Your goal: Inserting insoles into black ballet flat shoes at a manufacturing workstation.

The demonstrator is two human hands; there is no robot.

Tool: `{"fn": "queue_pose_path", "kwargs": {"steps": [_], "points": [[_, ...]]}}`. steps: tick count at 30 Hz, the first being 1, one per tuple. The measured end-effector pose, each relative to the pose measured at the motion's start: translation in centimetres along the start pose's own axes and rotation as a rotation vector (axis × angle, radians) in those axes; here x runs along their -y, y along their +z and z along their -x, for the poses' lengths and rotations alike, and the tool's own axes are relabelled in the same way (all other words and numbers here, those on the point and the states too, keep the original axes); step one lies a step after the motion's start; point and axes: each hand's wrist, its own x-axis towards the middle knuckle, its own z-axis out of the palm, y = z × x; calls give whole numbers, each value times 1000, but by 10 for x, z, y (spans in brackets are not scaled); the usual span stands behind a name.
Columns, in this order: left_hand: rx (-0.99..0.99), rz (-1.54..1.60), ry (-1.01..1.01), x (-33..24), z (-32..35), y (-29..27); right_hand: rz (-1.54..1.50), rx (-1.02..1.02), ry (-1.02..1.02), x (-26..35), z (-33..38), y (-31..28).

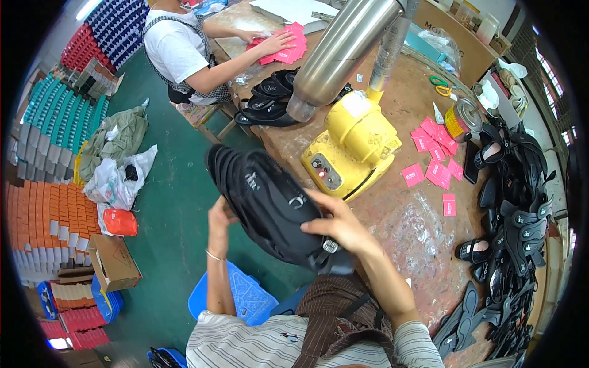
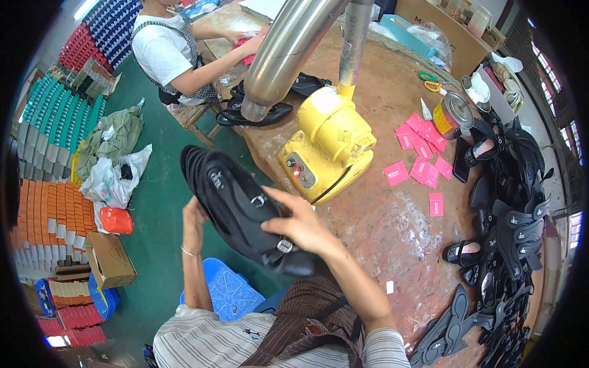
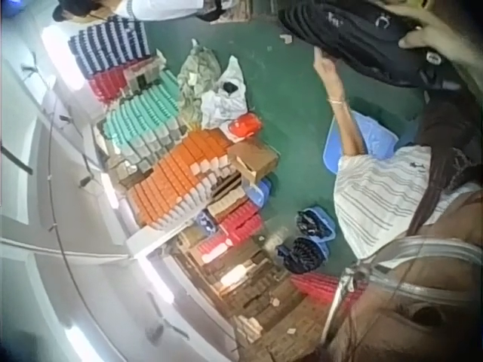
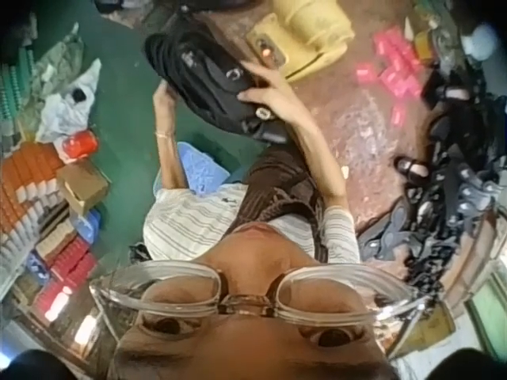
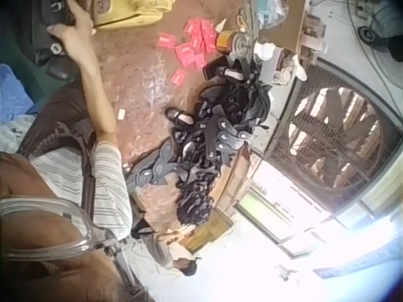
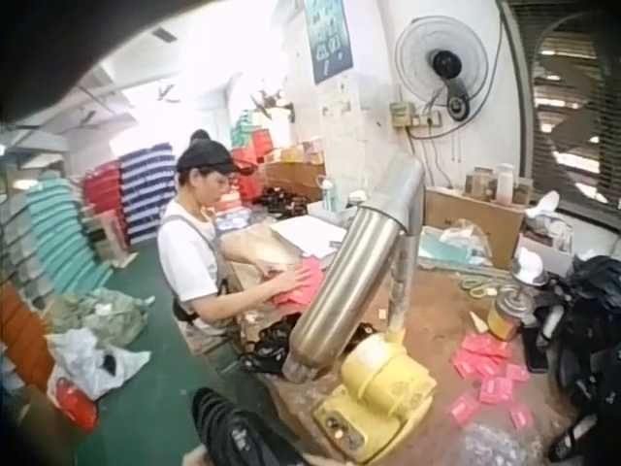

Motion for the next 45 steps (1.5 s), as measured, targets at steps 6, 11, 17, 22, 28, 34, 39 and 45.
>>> {"fn": "queue_pose_path", "kwargs": {"steps": [6, 11, 17, 22, 28, 34, 39, 45], "points": [[225, 486, -81, 0, 34, 71, 724, -261, -179, 17, 50, 61], [221, 1021, -444, -41, 39, 89, 17, 297, -301, 12, 75, 17], [176, 912, -328, -36, 4, 80, -31, -317, -179, -22, 149, -46], [129, 842, -240, -38, -35, 84, -249, -728, -85, -59, 200, -69], [78, 836, -201, -43, -54, 91, -313, -887, -88, -94, 230, -77], [22, 837, -179, -43, -56, 87, -356, -970, -81, -106, 239, -83], [24, 869, -260, -27, -50, 92, -204, -1065, -35, -113, 248, -92], [140, 642, -272, -15, -47, 141, 826, -1565, 107, -140, 294, -98]]}}
